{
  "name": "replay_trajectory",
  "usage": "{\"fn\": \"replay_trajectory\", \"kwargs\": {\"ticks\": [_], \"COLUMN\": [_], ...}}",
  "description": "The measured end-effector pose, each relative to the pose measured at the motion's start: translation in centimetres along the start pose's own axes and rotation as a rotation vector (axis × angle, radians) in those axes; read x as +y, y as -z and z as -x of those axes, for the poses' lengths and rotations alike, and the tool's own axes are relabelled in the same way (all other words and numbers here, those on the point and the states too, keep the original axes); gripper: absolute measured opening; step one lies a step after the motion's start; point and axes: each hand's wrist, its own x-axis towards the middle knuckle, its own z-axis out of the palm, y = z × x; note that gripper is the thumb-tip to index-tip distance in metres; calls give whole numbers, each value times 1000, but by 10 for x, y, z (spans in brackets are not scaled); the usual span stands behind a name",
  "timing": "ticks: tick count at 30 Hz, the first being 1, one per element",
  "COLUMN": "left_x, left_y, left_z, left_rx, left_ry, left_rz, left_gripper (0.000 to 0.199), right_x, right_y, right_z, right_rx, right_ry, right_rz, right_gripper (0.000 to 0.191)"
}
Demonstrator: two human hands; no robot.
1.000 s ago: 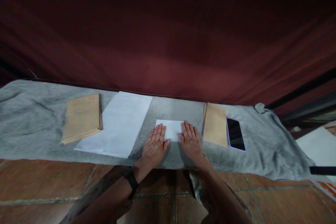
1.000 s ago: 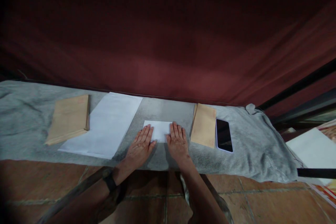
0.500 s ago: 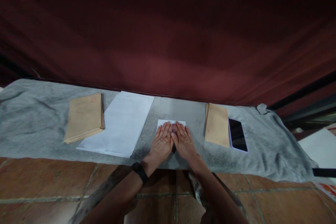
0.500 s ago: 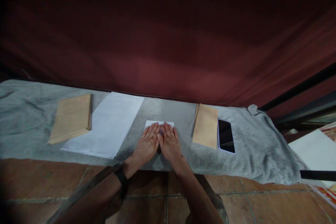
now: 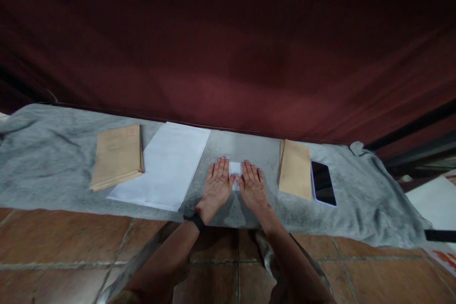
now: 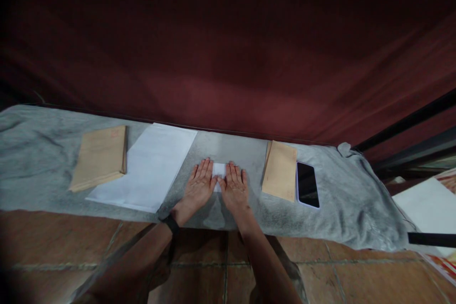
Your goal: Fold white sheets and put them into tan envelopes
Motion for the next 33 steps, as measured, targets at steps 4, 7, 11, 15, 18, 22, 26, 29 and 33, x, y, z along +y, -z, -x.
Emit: {"fn": "replay_trajectory", "kwargs": {"ticks": [4, 7, 11, 15, 18, 22, 26, 29, 33], "left_x": [-4, -8, -14, -18, -20, -23, -22, -12, 9], "left_y": [-1, -2, -3, -1, 1, 4, 11, 16, 14], "left_z": [2, 5, 9, 12, 15, 16, 18, 24, 37], "left_rx": [51, 82, 109, 107, 86, 82, 123, 97, -8], "left_ry": [32, 43, 51, 53, 57, 72, 72, -81, -380], "left_rz": [-18, -5, 11, 1, -15, -18, -9, 32, 91], "left_gripper": [64, 67, 72, 75, 77, 74, 68, 62, 56], "right_x": [5, 10, 16, 21, 25, 30, 33, 33, 34], "right_y": [2, 3, 7, 9, 10, 11, 11, 12, 13], "right_z": [3, 6, 12, 17, 21, 23, 22, 21, 21], "right_rx": [11, 23, 24, 44, 59, 45, 28, 22, 4], "right_ry": [-1, 7, 4, 7, 13, 9, -4, -12, 2], "right_rz": [31, 38, 44, 49, 61, 69, 60, 51, 51], "right_gripper": [58, 59, 63, 62, 59, 55, 54, 54, 54]}}
